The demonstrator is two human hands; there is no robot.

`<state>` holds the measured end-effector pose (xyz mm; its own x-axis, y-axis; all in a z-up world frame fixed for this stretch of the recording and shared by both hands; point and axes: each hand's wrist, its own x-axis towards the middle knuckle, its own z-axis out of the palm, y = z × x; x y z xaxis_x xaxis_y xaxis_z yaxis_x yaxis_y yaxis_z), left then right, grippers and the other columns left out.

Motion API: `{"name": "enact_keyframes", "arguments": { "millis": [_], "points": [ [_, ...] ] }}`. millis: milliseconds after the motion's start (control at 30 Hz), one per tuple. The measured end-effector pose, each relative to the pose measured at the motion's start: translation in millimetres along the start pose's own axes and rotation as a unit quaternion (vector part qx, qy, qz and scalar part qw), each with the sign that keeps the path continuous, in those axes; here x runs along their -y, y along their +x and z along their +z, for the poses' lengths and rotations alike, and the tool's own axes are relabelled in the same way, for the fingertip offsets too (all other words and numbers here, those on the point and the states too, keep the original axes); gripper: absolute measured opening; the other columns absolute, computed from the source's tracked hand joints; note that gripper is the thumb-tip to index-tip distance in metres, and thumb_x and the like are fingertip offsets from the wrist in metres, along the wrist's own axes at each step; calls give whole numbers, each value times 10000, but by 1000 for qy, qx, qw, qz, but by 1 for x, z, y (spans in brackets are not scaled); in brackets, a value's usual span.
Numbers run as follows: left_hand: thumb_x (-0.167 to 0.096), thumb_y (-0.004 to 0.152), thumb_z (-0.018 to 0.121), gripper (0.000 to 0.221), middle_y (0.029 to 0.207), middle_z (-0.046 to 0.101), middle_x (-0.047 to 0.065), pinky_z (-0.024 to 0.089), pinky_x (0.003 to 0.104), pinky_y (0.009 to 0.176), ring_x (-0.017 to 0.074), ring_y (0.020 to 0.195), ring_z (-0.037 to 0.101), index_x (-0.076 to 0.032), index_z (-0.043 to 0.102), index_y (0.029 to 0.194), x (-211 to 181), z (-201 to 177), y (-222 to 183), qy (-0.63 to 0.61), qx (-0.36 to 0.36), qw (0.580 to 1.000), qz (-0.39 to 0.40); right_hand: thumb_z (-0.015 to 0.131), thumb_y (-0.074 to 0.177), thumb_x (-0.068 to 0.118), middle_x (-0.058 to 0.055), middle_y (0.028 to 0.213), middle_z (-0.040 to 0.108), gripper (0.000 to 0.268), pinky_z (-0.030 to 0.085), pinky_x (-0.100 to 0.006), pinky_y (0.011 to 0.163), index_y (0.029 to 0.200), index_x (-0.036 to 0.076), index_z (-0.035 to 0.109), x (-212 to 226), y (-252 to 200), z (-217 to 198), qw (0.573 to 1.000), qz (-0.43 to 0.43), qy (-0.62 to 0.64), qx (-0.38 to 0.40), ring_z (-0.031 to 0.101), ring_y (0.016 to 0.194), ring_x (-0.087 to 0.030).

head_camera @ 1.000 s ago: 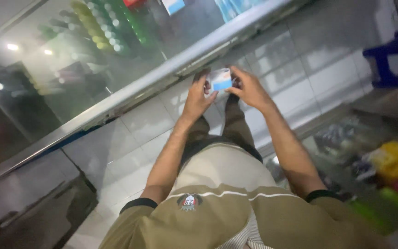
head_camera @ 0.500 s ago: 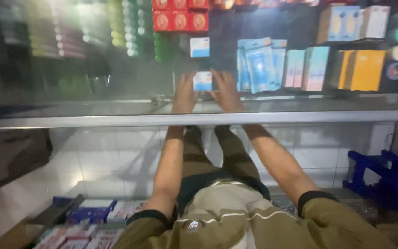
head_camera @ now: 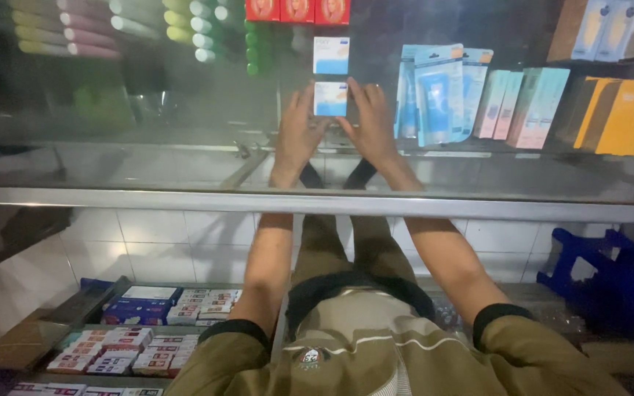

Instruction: Arranging cosmetic products from a cardboard box onto a glass display counter.

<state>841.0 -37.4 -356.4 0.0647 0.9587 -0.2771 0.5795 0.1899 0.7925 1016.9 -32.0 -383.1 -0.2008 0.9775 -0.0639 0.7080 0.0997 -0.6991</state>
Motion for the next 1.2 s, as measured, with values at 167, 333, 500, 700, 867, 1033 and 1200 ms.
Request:
{"name": "enact_keyframes", "arguments": {
  "millis": [167, 333, 500, 700, 867, 1033, 1200],
  "points": [
    [-228, 1073, 643, 476, 1259, 620, 200, 590, 416, 878, 316, 1072, 695, -35, 484, 1479, 12, 8, 6, 16, -17, 1000, -9, 829, 894, 0, -199, 1151, 624, 640, 476, -491, 955, 1456, 16, 521, 8, -1, -1, 998, 6, 46, -33, 596, 1085, -360],
    [-280, 1097, 587, 429, 1217, 641, 189, 601, 417, 869, 324, 1075, 701, -27, 524, 1437, 34, 13, 28, 49, -51, 997, 7, 867, 872, 34, -156, 1149, 651, 670, 480, -484, 951, 1457, 61, 542, 4, 1, 8, 997, 6, 37, -61, 608, 1085, -330],
    [-283, 1091, 486, 470, 1337, 624, 132, 462, 500, 990, 377, 1195, 636, -220, 422, 1553, 36, -1, 36, 92, -13, 992, 88, 853, 916, 128, -110, 1021, 542, 614, 453, -380, 829, 1461, 149, 571, 3, -1, 8, 996, -49, -41, -58, 500, 925, -279],
    [-303, 1124, 510, 374, 1355, 586, 146, 563, 469, 963, 329, 1202, 665, -281, 533, 1496, 22, -11, 41, 125, 45, 991, 1, 834, 905, 176, -52, 1087, 610, 505, 534, -428, 857, 1363, 251, 635, -5, 2, 16, 996, -15, -79, -37, 600, 972, -278],
    [-374, 1131, 469, 388, 1359, 573, 165, 565, 487, 956, 338, 1173, 682, -283, 536, 1502, 26, -10, 43, 134, 35, 990, 26, 821, 926, 163, -66, 1062, 612, 445, 535, -423, 847, 1335, 232, 659, 0, 3, 15, 998, -3, -55, -43, 603, 958, -273],
    [-357, 1129, 505, 376, 1362, 554, 167, 570, 476, 945, 353, 1192, 669, -297, 538, 1499, 26, -11, 41, 125, 36, 991, 21, 802, 955, 138, -115, 1064, 602, 444, 516, -477, 854, 1359, 222, 639, -4, 1, 14, 999, -5, -19, -50, 589, 973, -338],
    [-403, 1132, 476, 377, 1358, 559, 172, 556, 500, 965, 362, 1200, 656, -295, 560, 1483, 34, -6, 46, 112, 25, 993, 22, 832, 929, 192, -141, 1095, 650, 563, 505, -482, 908, 1444, 191, 602, 0, 3, 5, 999, 8, 24, -44, 616, 1030, -323]
  ]
}}
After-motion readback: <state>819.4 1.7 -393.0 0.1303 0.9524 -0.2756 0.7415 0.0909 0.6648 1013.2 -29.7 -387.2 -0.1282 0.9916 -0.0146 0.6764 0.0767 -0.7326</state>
